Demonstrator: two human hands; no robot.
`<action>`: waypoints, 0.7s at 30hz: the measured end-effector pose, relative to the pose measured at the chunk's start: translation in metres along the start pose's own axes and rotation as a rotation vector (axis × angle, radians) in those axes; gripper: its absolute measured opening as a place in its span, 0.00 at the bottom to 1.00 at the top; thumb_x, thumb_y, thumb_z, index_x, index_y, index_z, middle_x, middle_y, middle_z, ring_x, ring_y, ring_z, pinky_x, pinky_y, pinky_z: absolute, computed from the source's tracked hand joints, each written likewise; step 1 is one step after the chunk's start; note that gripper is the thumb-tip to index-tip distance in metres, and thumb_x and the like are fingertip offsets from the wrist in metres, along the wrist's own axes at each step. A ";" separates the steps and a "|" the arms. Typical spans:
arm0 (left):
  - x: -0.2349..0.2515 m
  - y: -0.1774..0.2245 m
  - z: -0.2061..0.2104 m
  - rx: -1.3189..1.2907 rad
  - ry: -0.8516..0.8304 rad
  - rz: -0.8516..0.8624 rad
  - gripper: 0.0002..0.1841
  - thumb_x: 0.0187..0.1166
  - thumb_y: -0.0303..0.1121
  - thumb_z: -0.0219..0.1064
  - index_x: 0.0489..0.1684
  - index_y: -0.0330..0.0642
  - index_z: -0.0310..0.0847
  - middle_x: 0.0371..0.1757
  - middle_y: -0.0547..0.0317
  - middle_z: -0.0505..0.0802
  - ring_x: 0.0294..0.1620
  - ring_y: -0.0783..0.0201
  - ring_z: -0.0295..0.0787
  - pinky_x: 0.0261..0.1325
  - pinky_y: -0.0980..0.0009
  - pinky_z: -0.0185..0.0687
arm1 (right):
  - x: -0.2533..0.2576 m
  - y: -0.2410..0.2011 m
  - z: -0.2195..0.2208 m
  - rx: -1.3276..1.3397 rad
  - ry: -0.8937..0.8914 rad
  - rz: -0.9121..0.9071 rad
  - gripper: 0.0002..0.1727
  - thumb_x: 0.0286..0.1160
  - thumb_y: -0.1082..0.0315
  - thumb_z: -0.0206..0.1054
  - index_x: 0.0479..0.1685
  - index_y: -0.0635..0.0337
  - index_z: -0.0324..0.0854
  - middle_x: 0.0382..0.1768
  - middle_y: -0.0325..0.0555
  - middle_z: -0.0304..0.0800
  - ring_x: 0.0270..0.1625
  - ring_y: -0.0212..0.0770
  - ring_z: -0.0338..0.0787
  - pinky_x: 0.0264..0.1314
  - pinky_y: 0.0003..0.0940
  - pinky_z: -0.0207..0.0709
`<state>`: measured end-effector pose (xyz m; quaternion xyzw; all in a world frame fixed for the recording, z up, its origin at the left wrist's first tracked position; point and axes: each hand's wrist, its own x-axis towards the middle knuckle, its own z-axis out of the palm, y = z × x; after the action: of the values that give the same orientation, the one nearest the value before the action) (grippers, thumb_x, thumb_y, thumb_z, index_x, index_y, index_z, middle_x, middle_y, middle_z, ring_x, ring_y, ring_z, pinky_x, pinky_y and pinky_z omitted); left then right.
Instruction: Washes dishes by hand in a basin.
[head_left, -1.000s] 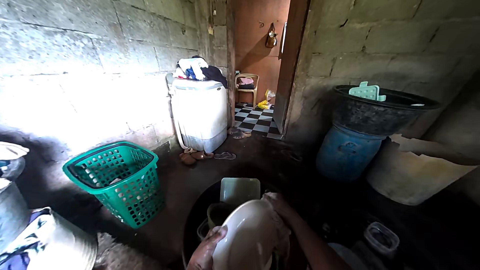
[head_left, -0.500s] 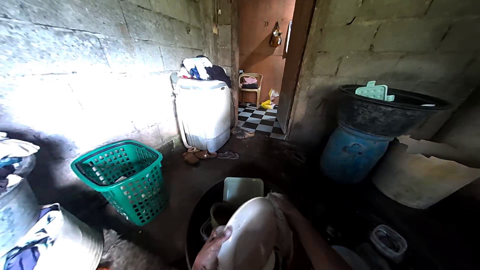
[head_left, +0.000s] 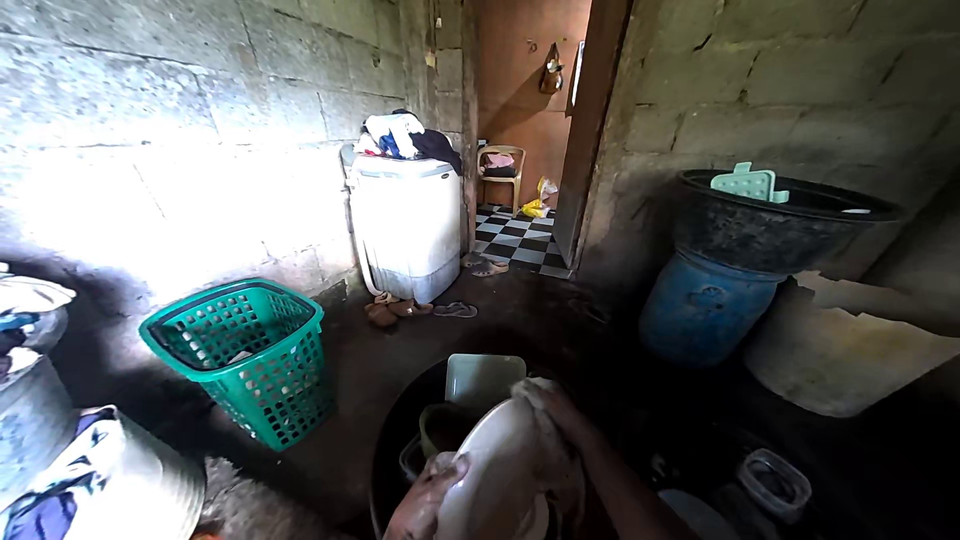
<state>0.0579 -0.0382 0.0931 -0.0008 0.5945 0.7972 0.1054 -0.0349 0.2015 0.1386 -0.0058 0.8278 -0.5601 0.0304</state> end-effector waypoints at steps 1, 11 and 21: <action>-0.001 0.000 -0.002 -0.003 -0.020 0.014 0.09 0.78 0.34 0.63 0.48 0.41 0.80 0.36 0.65 0.93 0.39 0.72 0.91 0.50 0.69 0.90 | 0.002 0.007 -0.009 -0.008 -0.020 0.034 0.19 0.92 0.65 0.55 0.64 0.72 0.82 0.60 0.60 0.88 0.62 0.42 0.85 0.72 0.38 0.74; 0.011 -0.021 0.021 0.145 -0.063 -0.225 0.16 0.87 0.31 0.60 0.67 0.32 0.73 0.47 0.55 0.90 0.46 0.68 0.89 0.56 0.65 0.87 | -0.049 -0.029 0.048 -0.696 -0.271 -0.228 0.20 0.89 0.59 0.57 0.64 0.65 0.85 0.63 0.61 0.89 0.71 0.58 0.86 0.76 0.58 0.74; 0.009 -0.013 0.001 -0.022 -0.102 -0.041 0.06 0.76 0.35 0.63 0.40 0.47 0.85 0.32 0.67 0.95 0.34 0.72 0.92 0.45 0.70 0.91 | -0.009 0.014 -0.018 -0.229 -0.085 -0.014 0.19 0.91 0.68 0.55 0.65 0.76 0.82 0.65 0.67 0.87 0.71 0.51 0.84 0.81 0.42 0.69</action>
<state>0.0517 -0.0318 0.0799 0.0262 0.5795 0.8002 0.1520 -0.0270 0.2241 0.1330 -0.0386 0.8842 -0.4614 0.0608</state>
